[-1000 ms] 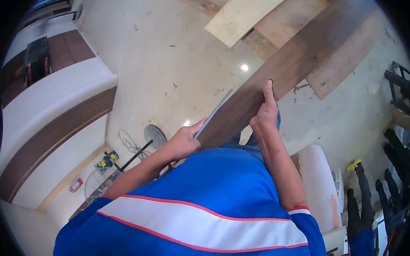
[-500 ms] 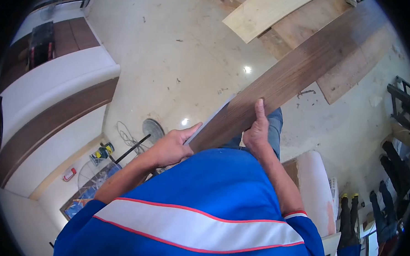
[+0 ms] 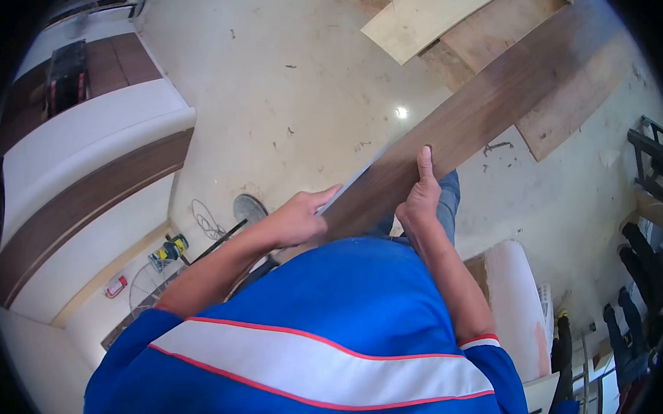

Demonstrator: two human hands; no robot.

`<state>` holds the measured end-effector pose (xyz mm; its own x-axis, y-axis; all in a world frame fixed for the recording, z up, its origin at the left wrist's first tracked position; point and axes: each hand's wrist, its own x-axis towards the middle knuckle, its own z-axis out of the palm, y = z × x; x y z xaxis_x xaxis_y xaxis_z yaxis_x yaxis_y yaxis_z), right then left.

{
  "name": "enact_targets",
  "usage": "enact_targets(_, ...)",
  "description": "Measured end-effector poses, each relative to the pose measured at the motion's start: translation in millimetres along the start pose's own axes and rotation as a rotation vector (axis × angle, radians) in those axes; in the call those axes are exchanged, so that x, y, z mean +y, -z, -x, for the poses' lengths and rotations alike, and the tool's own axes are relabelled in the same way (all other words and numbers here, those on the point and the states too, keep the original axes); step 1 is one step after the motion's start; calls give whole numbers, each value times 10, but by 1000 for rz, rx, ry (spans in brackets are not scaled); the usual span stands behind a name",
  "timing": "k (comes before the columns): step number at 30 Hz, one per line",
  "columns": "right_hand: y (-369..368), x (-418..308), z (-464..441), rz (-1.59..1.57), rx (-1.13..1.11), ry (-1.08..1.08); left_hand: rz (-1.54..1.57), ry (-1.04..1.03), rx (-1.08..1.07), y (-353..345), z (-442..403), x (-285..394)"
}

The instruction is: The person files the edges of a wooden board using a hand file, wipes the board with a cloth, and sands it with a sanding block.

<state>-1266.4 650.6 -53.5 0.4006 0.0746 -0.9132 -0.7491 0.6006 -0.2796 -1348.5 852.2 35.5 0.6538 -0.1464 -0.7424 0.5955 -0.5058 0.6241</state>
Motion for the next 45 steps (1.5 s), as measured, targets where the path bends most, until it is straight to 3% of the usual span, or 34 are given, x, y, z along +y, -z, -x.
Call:
enact_targets(1,-1,17,-12,8,17,-5,-13,21,-2,2,-60,-6)
enact_targets(3,40,54,-4,0,-13,-9,6,401,-158,48,-391,126)
enact_targets(6,26,-66,-112,-16,-44,50,-9,394,-170,182,-191,485)
enact_targets(8,72,-11,-113,-25,-27,53,-44,24,-3,67,159,56)
enact_targets(10,63,-87,-147,-28,-18,66,-63,-7,9,29,181,34)
enact_targets(12,52,-107,-173,-12,-11,81,-82,311,-137,70,-38,130)
enact_targets(15,13,-98,-170,-9,-26,150,-50,473,-272,186,-310,308)
enact_targets(20,-40,-206,-101,3,-21,126,-106,-123,67,-34,304,-357)
enact_targets(22,-59,-221,-102,-2,-21,118,-87,-10,32,-36,221,-293)
enact_targets(24,-101,-195,-45,-3,-28,129,-67,412,-126,13,-156,-147)
enact_targets(28,-143,-430,-159,56,-26,217,47,426,-118,138,-184,169)
enact_targets(31,-123,-849,-372,-44,-139,37,137,454,-76,249,-22,298)
enact_targets(34,-49,-858,-310,-118,-217,142,195,426,-90,326,163,392)
enact_targets(36,164,-382,-287,-10,-301,205,177,337,-62,293,304,546)
enact_targets(38,221,135,-117,18,-193,127,211,155,-29,232,357,576)
enact_targets(40,64,139,38,-1,-136,6,180,82,-15,175,299,577)
enact_targets(45,83,195,3,-27,-152,-66,-93,234,-1,-69,-683,279)
